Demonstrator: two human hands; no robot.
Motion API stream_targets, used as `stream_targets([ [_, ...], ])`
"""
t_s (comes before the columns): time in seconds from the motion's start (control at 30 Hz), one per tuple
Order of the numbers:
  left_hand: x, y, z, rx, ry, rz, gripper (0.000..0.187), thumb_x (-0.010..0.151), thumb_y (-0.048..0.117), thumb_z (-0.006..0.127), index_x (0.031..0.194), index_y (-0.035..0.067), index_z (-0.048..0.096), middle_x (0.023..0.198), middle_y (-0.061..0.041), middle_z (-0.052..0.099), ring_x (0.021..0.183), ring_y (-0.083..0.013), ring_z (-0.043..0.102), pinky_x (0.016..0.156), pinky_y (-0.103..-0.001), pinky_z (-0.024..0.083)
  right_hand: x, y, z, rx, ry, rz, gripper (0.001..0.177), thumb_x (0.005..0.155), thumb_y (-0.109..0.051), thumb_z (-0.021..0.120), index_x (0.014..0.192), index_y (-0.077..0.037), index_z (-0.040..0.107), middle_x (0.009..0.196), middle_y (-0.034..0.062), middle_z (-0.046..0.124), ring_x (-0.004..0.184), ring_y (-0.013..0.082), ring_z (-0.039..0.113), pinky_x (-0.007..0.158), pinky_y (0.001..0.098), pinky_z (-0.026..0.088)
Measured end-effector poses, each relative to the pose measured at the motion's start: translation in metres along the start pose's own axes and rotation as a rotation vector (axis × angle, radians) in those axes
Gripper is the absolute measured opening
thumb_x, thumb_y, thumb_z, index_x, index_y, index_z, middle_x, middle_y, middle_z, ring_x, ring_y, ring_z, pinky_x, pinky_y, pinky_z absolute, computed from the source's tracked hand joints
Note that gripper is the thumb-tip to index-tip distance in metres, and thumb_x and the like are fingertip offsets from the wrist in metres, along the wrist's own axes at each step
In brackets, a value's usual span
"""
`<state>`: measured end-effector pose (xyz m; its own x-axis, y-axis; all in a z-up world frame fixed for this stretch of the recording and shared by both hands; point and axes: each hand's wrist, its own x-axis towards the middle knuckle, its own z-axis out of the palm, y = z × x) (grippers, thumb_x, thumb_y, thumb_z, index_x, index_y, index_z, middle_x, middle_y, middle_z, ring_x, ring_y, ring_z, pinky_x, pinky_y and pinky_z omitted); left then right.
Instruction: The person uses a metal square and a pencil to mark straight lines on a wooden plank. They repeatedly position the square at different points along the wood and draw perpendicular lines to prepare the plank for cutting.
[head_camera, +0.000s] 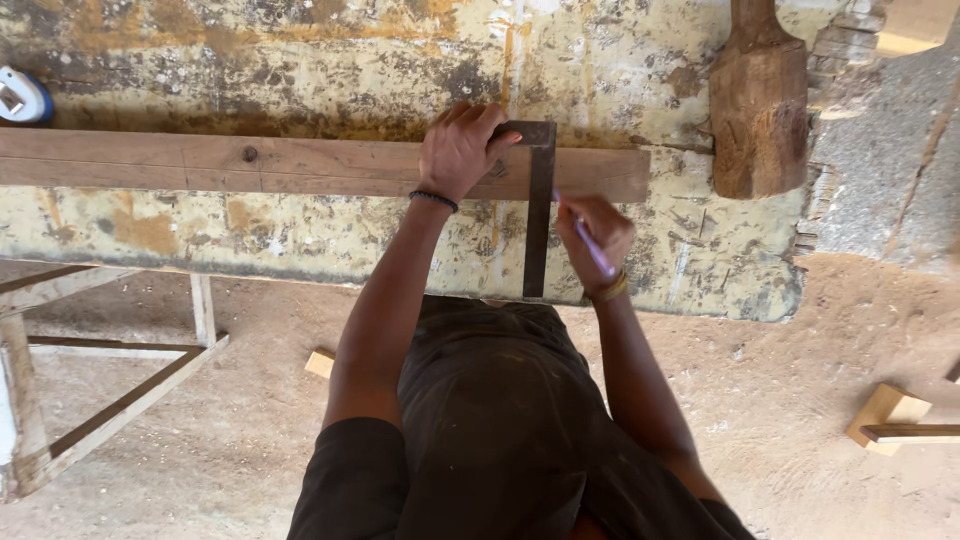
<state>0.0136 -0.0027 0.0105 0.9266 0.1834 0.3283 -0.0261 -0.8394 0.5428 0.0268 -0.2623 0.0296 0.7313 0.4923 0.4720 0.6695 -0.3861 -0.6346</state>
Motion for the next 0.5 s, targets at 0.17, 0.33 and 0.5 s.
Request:
stream_targets([
  [0.17,-0.004,-0.001,-0.001,0.051,0.029,-0.008,0.034,0.090,0.046,0.075,0.088,0.016,0.057,0.073,0.001,0.066,0.071,-0.0174,0.064,0.060,-0.036,0.055,-0.024,-0.052,-0.037,-0.070,-0.137,0.035,0.005,0.093,-0.004,0.075,0.090,-0.007,0.073,0.080,0.0070,0.072,0.062,0.0137,0.067,0.051,0.0236,0.050],
  [0.33,-0.007,-0.011,0.011,0.045,-0.021,-0.003,0.034,0.097,0.044,0.073,0.090,0.015,0.059,0.072,-0.003,0.065,0.066,-0.0159,0.063,0.059,-0.032,0.056,0.008,-0.053,-0.055,-0.020,0.072,0.102,0.006,0.094,-0.002,0.076,0.100,-0.003,0.074,0.090,0.0109,0.074,0.073,0.0170,0.070,0.060,0.0269,0.055],
  [0.5,-0.005,-0.005,0.005,0.008,0.021,0.014,0.032,0.094,0.042,0.075,0.089,0.015,0.058,0.073,-0.001,0.066,0.069,-0.0157,0.064,0.059,-0.033,0.056,0.034,-0.013,-0.043,-0.041,0.038,0.131,0.013,0.094,-0.001,0.077,0.106,0.000,0.074,0.097,0.0139,0.075,0.078,0.0185,0.073,0.066,0.0287,0.058],
])
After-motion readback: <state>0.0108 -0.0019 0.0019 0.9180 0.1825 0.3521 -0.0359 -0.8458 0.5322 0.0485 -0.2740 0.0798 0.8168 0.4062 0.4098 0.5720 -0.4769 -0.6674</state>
